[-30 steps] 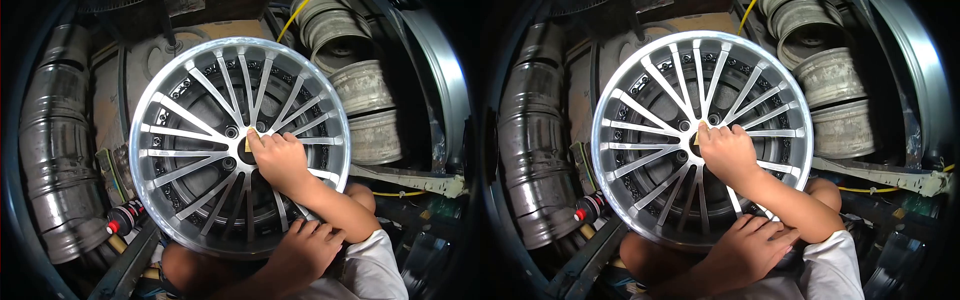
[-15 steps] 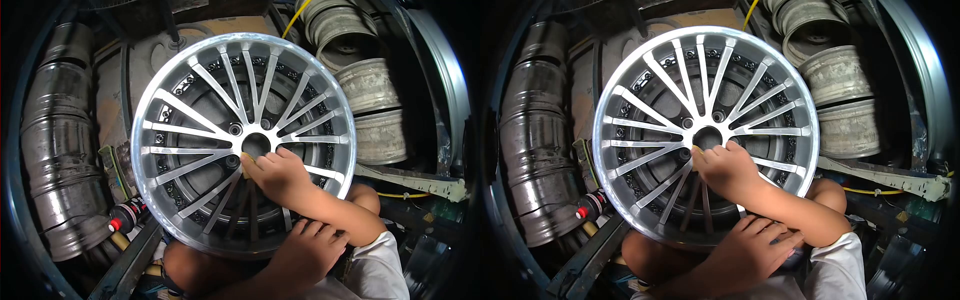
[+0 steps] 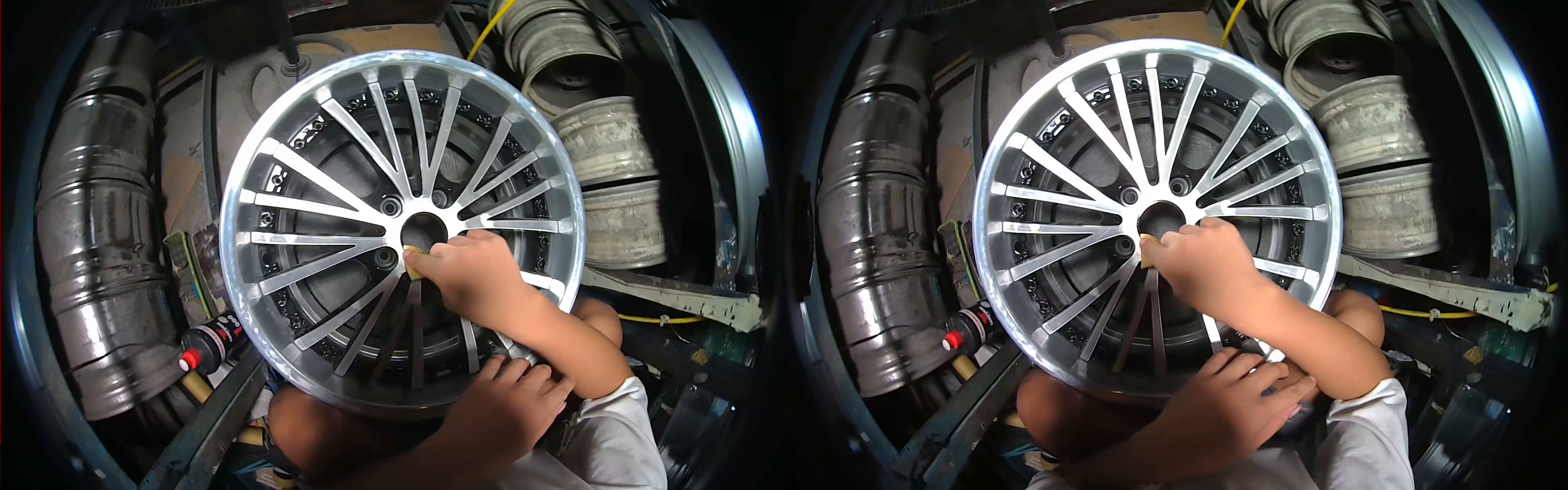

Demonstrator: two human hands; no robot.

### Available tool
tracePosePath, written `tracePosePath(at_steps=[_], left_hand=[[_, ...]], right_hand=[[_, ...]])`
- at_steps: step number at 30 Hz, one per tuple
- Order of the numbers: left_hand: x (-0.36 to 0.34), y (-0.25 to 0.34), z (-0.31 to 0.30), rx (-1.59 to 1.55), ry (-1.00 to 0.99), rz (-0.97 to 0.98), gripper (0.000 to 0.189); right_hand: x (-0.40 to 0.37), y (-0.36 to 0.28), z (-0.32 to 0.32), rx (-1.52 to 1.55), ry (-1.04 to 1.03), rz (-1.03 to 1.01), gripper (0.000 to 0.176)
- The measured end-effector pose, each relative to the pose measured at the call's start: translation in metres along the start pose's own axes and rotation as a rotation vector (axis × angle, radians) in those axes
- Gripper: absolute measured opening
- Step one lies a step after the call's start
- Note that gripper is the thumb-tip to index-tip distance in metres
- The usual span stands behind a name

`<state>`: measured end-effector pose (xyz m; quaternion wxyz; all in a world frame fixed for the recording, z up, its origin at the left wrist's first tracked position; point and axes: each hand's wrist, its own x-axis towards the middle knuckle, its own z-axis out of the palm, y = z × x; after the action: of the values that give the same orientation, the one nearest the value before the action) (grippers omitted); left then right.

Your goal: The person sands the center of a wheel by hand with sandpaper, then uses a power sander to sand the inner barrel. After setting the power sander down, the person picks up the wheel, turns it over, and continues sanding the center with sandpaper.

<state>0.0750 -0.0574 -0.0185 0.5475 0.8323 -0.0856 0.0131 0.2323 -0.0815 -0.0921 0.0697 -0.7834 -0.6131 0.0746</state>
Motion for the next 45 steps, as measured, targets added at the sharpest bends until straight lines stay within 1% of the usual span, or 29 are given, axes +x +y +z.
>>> tracePosePath(at_steps=[1, 4, 5, 8, 9, 12, 13, 16, 17, 18, 20, 21, 24, 25, 26, 28, 30, 32, 33, 36, 37, 40, 41, 44, 45], left_hand=[[0.000, 0.001, 0.001, -0.016, 0.012, -0.002, 0.043], [0.000, 0.004, 0.003, -0.046, 0.001, -0.002, 0.041], [0.000, 0.005, 0.002, -0.046, -0.007, 0.002, 0.041], [-0.001, -0.002, 0.002, -0.054, 0.067, 0.044, 0.039], [-0.001, -0.001, 0.001, -0.050, 0.067, 0.027, 0.039], [-0.003, 0.005, 0.002, -0.074, 0.035, -0.009, 0.039], [-0.004, 0.006, 0.003, -0.081, 0.028, -0.008, 0.038], [-0.005, 0.005, 0.002, -0.044, 0.046, -0.019, 0.037], [-0.006, 0.005, 0.002, -0.029, 0.050, -0.025, 0.036], [-0.006, 0.005, 0.002, -0.030, 0.040, -0.029, 0.036], [-0.002, 0.008, -0.002, -0.035, 0.015, -0.019, 0.034], [-0.002, 0.008, 0.000, -0.055, 0.010, -0.009, 0.034], [-0.005, 0.008, 0.001, -0.060, -0.011, 0.000, 0.034], [-0.004, 0.008, 0.001, -0.035, -0.024, -0.012, 0.034], [-0.004, 0.008, 0.001, -0.014, -0.031, -0.026, 0.033], [-0.003, 0.008, 0.000, -0.011, -0.042, -0.031, 0.032], [-0.003, 0.008, 0.001, -0.024, -0.049, -0.029, 0.032], [-0.003, 0.006, 0.003, -0.046, -0.058, -0.026, 0.031], [-0.002, 0.005, 0.003, -0.047, -0.064, -0.025, 0.031], [-0.002, 0.002, 0.001, -0.040, -0.061, -0.020, 0.031], [-0.002, 0.002, 0.000, -0.048, -0.063, -0.024, 0.031], [-0.002, 0.001, -0.002, -0.071, -0.060, -0.032, 0.031], [-0.002, 0.001, -0.001, -0.081, -0.053, -0.030, 0.031], [-0.003, 0.002, 0.000, -0.093, -0.053, -0.026, 0.031], [-0.003, 0.003, 0.000, -0.094, -0.059, -0.023, 0.031]], right_hand=[[0.008, -0.001, -0.005, -0.041, -0.030, 0.036, 0.031], [0.028, 0.000, 0.008, 0.028, 0.245, 0.077, 0.029], [0.027, -0.007, 0.022, 0.006, 0.218, 0.072, 0.032], [0.019, -0.027, 0.011, 0.010, -0.024, 0.103, 0.034], [0.024, -0.020, -0.001, 0.045, -0.097, 0.087, 0.033], [0.032, -0.011, 0.013, 0.100, 0.094, 0.130, 0.032], [0.031, -0.019, 0.021, 0.088, 0.118, 0.123, 0.032], [0.022, -0.022, -0.007, 0.056, -0.253, 0.086, 0.029], [0.020, -0.014, -0.003, 0.138, -0.056, 0.063, 0.034], [0.026, -0.012, -0.010, 0.174, 0.035, 0.157, 0.033], [0.027, -0.006, -0.001, 0.175, 0.258, 0.171, 0.029], [0.024, -0.004, 0.004, 0.314, 0.212, 0.126, 0.019], [0.015, -0.009, 0.006, 1.010, 0.012, 0.393, 0.015], [0.015, -0.006, -0.005, 1.272, -0.159, 0.618, 0.017], [0.011, -0.003, -0.001, 1.515, -0.074, 0.598, 0.019], [0.006, -0.002, -0.014, 1.851, -0.064, 0.646, 0.023], [-0.004, 0.003, -0.008, 2.017, -0.131, 0.664, 0.024], [-0.004, -0.005, -0.010, 1.988, -0.089, 0.727, 0.030], [-0.003, -0.008, -0.013, 1.994, -0.086, 0.751, 0.027], [-0.003, 0.000, -0.001, 1.939, -0.066, 0.671, 0.020], [-0.001, -0.001, -0.004, 1.884, -0.069, 0.720, 0.015], [0.003, -0.001, -0.007, 0.934, 0.032, 0.391, 0.015], [0.006, -0.005, -0.011, 0.691, 0.106, 0.327, 0.015], [0.007, -0.002, -0.004, 0.657, 0.094, 0.277, 0.022], [0.009, -0.003, -0.008, 0.667, 0.045, 0.296, 0.026]])
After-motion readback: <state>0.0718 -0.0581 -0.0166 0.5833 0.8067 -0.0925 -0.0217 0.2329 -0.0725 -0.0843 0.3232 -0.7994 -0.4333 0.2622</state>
